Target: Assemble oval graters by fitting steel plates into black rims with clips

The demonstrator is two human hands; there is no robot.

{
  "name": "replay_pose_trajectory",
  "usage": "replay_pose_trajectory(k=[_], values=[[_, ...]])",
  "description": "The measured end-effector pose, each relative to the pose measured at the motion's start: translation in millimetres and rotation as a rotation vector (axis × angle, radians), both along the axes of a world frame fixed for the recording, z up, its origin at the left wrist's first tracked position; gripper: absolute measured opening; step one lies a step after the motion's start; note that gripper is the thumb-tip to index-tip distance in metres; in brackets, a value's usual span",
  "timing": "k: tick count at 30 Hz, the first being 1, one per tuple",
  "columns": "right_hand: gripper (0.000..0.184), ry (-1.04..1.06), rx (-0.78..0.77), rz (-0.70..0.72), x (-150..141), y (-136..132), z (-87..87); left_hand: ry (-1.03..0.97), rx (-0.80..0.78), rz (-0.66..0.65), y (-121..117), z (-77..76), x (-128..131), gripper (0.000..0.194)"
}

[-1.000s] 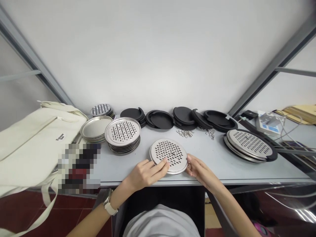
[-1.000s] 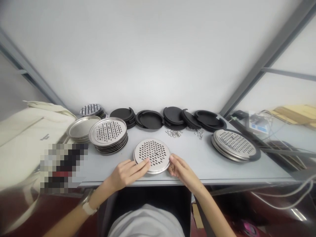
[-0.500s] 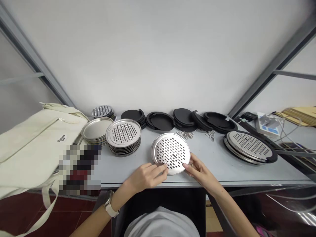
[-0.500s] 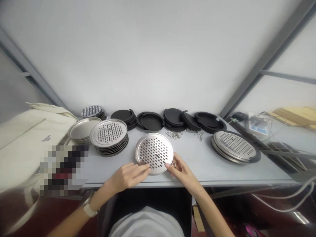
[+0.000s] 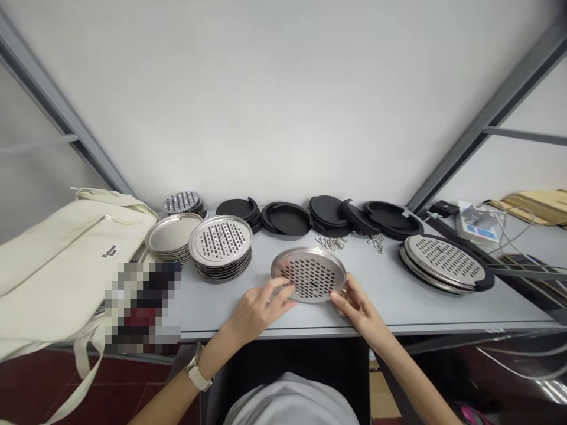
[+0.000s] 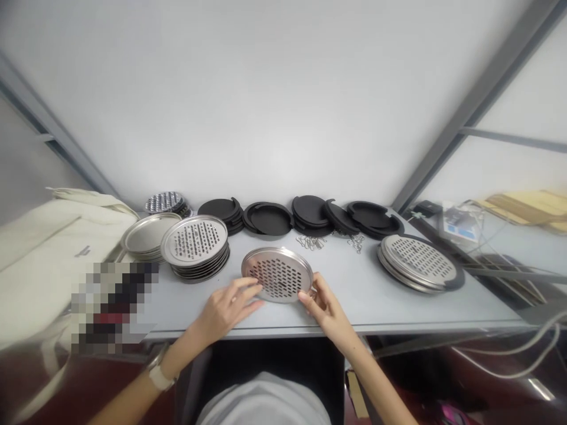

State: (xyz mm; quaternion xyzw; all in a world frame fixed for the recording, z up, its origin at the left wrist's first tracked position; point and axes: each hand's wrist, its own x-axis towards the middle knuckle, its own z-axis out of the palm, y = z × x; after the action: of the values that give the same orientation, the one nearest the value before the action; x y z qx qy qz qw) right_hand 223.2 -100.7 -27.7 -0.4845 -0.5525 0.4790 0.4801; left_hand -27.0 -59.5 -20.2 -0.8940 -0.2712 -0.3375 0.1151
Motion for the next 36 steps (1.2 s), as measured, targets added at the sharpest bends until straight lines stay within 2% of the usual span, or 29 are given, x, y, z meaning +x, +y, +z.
replay_pose_trajectory(k=[3, 5, 8, 10, 12, 17, 19, 32, 36], values=[[0.015, -0.026, 0.019, -0.009, 1.5, 0.2, -4.5, -0.269, -0.014, 0.148, 4.4, -3.7, -2.1, 0.047], [0.016, -0.023, 0.027, -0.012, 2.7, 0.7, -8.0, -0.368, -0.105, 0.208, 7.2, -4.1, -4.1, 0.049], [0.020, -0.003, 0.076, -0.006, 3.8, 2.3, -12.7, -0.305, -0.326, 0.140, 9.2, -2.1, -7.1, 0.031], [0.021, 0.020, 0.131, -0.007, 3.8, 4.0, -14.5, -0.256, -0.389, 0.073, 8.9, -1.5, -9.0, 0.023], [0.018, 0.040, 0.173, -0.022, 3.6, 5.7, -15.4, -0.227, -0.360, 0.063, 7.9, -2.9, -10.8, 0.025], [0.013, 0.077, 0.177, -0.061, 3.0, 7.7, -15.4, -0.159, -0.126, 0.110, 6.2, -9.4, -13.8, 0.032], [0.014, 0.093, 0.168, -0.064, 2.4, 7.5, -14.6, -0.162, -0.080, 0.128, 6.2, -10.6, -14.0, 0.033], [0.013, 0.091, 0.189, -0.058, 2.4, 8.0, -13.8, -0.180, -0.055, 0.147, 5.2, -10.0, -14.0, 0.032], [0.020, 0.042, 0.165, -0.085, 1.1, 5.8, -10.4, -0.213, -0.135, 0.136, 5.5, -10.0, -12.4, 0.028]])
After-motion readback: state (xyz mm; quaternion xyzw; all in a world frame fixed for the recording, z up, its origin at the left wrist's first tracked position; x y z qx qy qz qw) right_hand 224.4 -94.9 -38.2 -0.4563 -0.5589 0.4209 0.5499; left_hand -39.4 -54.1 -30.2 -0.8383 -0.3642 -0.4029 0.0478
